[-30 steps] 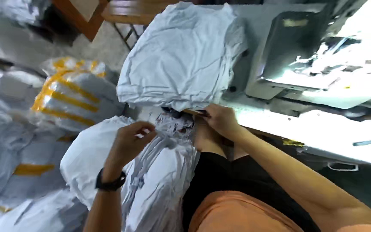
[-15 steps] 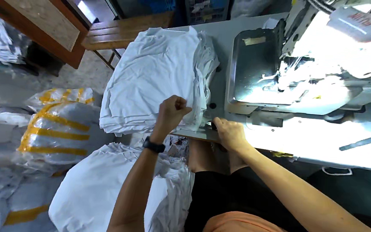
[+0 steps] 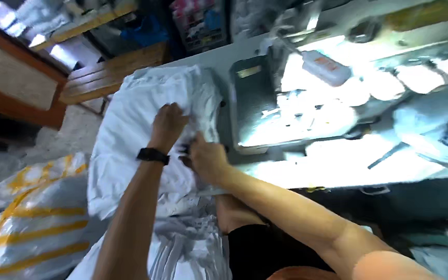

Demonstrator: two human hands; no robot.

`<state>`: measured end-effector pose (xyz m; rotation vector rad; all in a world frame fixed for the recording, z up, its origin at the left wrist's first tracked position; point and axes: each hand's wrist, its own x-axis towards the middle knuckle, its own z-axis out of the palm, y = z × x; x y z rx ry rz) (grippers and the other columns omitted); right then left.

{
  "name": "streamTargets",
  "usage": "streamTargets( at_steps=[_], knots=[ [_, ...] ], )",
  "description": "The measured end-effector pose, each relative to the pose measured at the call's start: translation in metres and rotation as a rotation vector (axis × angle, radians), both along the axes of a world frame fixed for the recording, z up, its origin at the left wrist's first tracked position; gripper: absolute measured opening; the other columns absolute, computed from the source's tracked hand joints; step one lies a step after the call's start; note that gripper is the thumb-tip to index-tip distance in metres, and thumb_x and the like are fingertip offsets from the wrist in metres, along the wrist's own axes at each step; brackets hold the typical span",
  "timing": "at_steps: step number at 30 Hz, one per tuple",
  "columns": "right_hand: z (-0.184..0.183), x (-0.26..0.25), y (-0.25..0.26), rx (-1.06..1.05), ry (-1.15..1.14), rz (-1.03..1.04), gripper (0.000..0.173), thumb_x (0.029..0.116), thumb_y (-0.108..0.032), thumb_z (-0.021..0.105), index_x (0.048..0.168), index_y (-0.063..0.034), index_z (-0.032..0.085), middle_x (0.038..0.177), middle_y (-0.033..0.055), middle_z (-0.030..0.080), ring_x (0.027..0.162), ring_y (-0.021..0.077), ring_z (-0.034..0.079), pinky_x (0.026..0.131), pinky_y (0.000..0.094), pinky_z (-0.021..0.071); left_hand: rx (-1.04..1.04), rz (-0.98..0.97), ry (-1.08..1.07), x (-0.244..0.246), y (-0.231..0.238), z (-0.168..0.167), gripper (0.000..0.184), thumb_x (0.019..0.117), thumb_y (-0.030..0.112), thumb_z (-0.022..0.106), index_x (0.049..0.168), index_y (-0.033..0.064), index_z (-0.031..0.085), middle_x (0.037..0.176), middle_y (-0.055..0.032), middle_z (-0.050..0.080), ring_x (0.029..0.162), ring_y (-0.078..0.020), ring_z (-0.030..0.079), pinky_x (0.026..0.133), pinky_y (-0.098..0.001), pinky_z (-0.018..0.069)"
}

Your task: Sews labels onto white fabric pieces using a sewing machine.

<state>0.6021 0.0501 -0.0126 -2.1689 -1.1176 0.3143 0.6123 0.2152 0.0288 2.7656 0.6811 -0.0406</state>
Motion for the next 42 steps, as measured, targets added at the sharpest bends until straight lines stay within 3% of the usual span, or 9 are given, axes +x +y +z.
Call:
streamTargets(
  at_steps=[4, 9, 12, 15, 19, 24, 30, 38, 42],
  knots=[
    [0.002, 0.020, 0.015, 0.237, 0.277, 0.117, 0.022, 0.1001, -0.009, 0.061, 0.116, 0.0030, 0.071, 0.124, 0.0230, 0.065, 0.092, 0.0361, 0.069, 0.077, 0.0521, 0.0553, -0.057, 0.065, -0.055, 0.007, 0.007, 0.022, 0.037, 0.1059, 0.015, 0.054, 0.128, -0.0155, 0.053, 0.110, -0.0360, 0.064, 0.103, -0.0497, 0.065, 0.091, -0.0664, 0.0492],
    [-0.009, 0.027, 0.014, 0.456, 0.626, 0.294, 0.029, 0.1051, -0.014, 0.056, 0.117, 0.0098, 0.067, 0.095, 0.0219, 0.070, 0.089, 0.0280, 0.066, 0.084, 0.0449, 0.0513, -0.396, 0.065, -0.412, -0.009, 0.014, 0.039, 0.016, 0.1029, 0.003, 0.046, 0.108, 0.0019, 0.061, 0.093, 0.0052, 0.064, 0.077, 0.0042, 0.062, 0.075, -0.0195, 0.0563],
    [0.000, 0.022, 0.005, 0.587, 0.767, 0.190, 0.022, 0.1031, -0.010, 0.059, 0.101, 0.0103, 0.068, 0.076, 0.0094, 0.060, 0.068, 0.0090, 0.052, 0.066, 0.0255, 0.0442, -0.166, -0.087, -0.307, -0.021, 0.015, 0.039, 0.030, 0.1051, -0.006, 0.039, 0.124, -0.0051, 0.063, 0.124, -0.0205, 0.065, 0.102, -0.0233, 0.067, 0.092, -0.0420, 0.0534],
    [0.017, 0.020, -0.010, 0.744, 0.918, 0.109, 0.020, 0.1003, -0.003, 0.060, 0.083, 0.0064, 0.062, 0.062, -0.0024, 0.047, 0.056, -0.0015, 0.043, 0.055, 0.0159, 0.0380, 0.018, -0.188, -0.295, -0.023, 0.028, 0.032, 0.028, 0.1050, -0.005, 0.042, 0.118, -0.0078, 0.067, 0.116, -0.0315, 0.066, 0.102, -0.0481, 0.065, 0.088, -0.0656, 0.0473],
    [0.026, 0.018, -0.030, 0.782, 0.978, 0.094, 0.023, 0.0994, -0.003, 0.059, 0.077, 0.0023, 0.060, 0.059, -0.0052, 0.047, 0.052, -0.0033, 0.044, 0.051, 0.0144, 0.0384, -0.002, -0.199, -0.360, -0.024, 0.022, 0.041, 0.021, 0.1057, 0.003, 0.046, 0.111, -0.0040, 0.065, 0.098, -0.0200, 0.065, 0.080, -0.0220, 0.060, 0.074, -0.0408, 0.0496],
    [0.029, 0.021, -0.064, 0.748, 0.930, 0.084, 0.021, 0.0973, -0.003, 0.060, 0.076, -0.0013, 0.060, 0.059, -0.0079, 0.047, 0.052, -0.0061, 0.043, 0.050, 0.0121, 0.0375, -0.173, -0.363, -0.496, -0.011, 0.012, 0.041, 0.011, 0.0951, 0.002, 0.058, 0.099, -0.0060, 0.064, 0.146, -0.0178, 0.048, 0.137, -0.0197, 0.045, 0.114, -0.0349, 0.0373],
    [0.009, 0.049, -0.143, 0.689, 0.837, 0.160, 0.020, 0.0936, -0.009, 0.062, 0.075, -0.0151, 0.060, 0.062, -0.0160, 0.052, 0.055, -0.0104, 0.047, 0.051, 0.0103, 0.0388, -0.574, -0.532, -0.536, 0.005, -0.029, 0.037, 0.011, 0.0925, 0.014, 0.068, 0.097, 0.0235, 0.070, 0.090, 0.0228, 0.070, 0.084, 0.0086, 0.066, 0.078, -0.0134, 0.0560],
    [-0.057, 0.061, -0.209, 0.603, 0.748, -0.080, 0.020, 0.0971, -0.012, 0.061, 0.078, -0.0160, 0.060, 0.062, -0.0167, 0.050, 0.051, -0.0098, 0.043, 0.048, 0.0100, 0.0366, -0.269, -0.687, -0.431, 0.028, -0.117, 0.027, 0.012, 0.0870, 0.001, 0.068, 0.076, 0.0008, 0.064, 0.076, -0.0076, 0.060, 0.066, -0.0106, 0.054, 0.061, -0.0244, 0.0425],
    [-0.093, 0.059, -0.200, 0.680, 0.542, -0.137, 0.015, 0.0972, -0.007, 0.061, 0.085, -0.0025, 0.068, 0.069, -0.0112, 0.059, 0.061, -0.0109, 0.051, 0.058, 0.0082, 0.0436, -0.359, -0.586, -0.339, 0.039, -0.126, 0.002, 0.007, 0.0872, -0.002, 0.067, 0.083, 0.0014, 0.071, 0.082, -0.0059, 0.066, 0.073, -0.0093, 0.060, 0.069, -0.0259, 0.0485]
  ],
)
